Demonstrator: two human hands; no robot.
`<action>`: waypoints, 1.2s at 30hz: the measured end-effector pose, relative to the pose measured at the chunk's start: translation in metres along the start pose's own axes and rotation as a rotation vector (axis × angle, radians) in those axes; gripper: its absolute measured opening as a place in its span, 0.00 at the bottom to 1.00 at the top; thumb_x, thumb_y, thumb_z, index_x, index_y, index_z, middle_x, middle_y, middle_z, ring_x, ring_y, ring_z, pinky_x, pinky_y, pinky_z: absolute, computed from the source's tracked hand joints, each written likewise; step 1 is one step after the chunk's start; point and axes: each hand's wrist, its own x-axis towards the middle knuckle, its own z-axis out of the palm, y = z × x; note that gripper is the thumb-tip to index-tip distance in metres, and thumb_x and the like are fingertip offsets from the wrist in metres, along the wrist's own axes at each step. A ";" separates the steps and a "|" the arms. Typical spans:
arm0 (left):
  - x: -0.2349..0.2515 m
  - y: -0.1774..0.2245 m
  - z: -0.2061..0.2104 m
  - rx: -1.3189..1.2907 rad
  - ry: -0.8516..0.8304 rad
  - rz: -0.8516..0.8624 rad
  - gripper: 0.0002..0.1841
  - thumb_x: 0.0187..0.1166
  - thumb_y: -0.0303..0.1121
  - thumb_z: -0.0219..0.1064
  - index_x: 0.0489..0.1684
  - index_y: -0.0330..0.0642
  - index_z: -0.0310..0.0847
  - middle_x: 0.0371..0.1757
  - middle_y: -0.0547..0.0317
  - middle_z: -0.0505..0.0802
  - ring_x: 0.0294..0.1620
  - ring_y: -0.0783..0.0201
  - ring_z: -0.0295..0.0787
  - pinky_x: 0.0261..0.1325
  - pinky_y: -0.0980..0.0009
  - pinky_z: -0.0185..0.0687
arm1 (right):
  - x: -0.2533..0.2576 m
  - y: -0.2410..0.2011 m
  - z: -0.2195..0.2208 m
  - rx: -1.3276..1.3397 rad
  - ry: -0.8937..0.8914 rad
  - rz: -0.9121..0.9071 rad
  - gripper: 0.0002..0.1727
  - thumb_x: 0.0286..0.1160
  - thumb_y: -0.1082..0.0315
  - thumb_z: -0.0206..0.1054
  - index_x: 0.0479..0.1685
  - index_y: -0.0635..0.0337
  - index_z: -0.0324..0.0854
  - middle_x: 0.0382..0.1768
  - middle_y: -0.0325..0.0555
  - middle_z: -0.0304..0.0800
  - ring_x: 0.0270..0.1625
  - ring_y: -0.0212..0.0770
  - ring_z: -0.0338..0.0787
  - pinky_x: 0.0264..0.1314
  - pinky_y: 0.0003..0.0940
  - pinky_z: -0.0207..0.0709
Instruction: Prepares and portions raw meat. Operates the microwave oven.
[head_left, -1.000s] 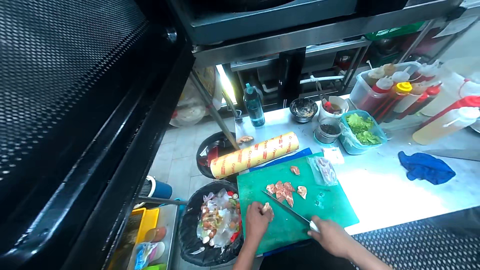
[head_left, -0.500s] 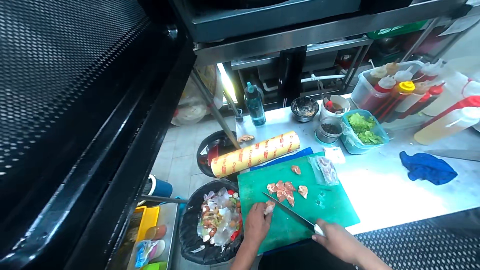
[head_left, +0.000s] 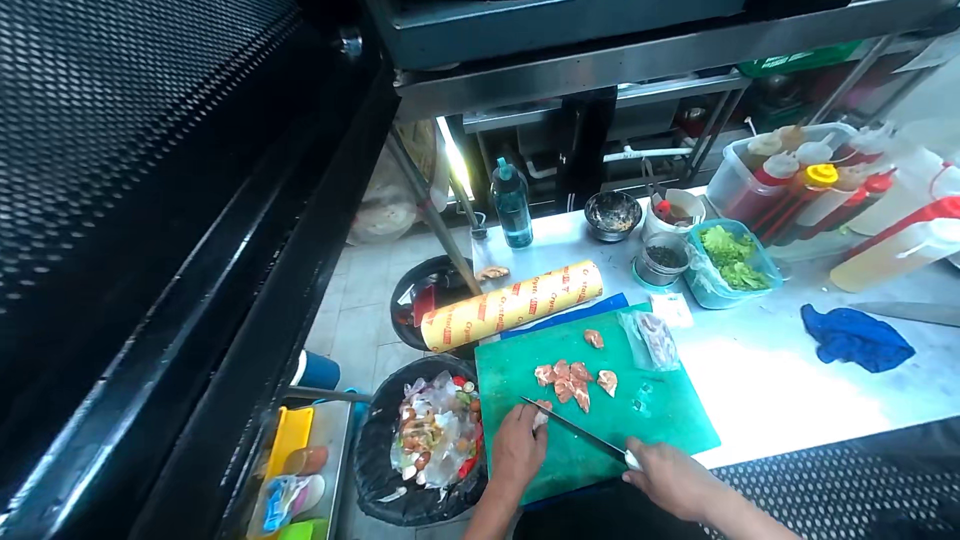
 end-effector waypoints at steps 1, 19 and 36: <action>0.001 -0.001 0.001 0.005 0.007 0.009 0.19 0.77 0.51 0.64 0.59 0.54 0.88 0.57 0.63 0.91 0.59 0.64 0.90 0.63 0.60 0.88 | 0.004 -0.003 0.000 0.000 -0.006 -0.003 0.26 0.83 0.40 0.60 0.66 0.50 0.75 0.40 0.55 0.91 0.47 0.60 0.94 0.48 0.65 0.87; 0.001 0.006 0.008 -0.025 0.081 -0.083 0.20 0.69 0.50 0.69 0.57 0.54 0.88 0.56 0.62 0.91 0.58 0.64 0.90 0.60 0.61 0.89 | 0.032 -0.020 0.013 -0.009 0.010 0.055 0.27 0.86 0.43 0.58 0.70 0.54 0.71 0.46 0.61 0.91 0.51 0.67 0.93 0.49 0.70 0.86; 0.035 0.039 -0.006 -0.160 -0.050 0.014 0.22 0.68 0.36 0.74 0.64 0.50 0.86 0.69 0.48 0.83 0.68 0.51 0.84 0.68 0.55 0.86 | -0.067 0.068 0.061 0.372 0.464 0.387 0.33 0.76 0.31 0.62 0.59 0.51 0.84 0.36 0.51 0.94 0.42 0.56 0.95 0.47 0.64 0.86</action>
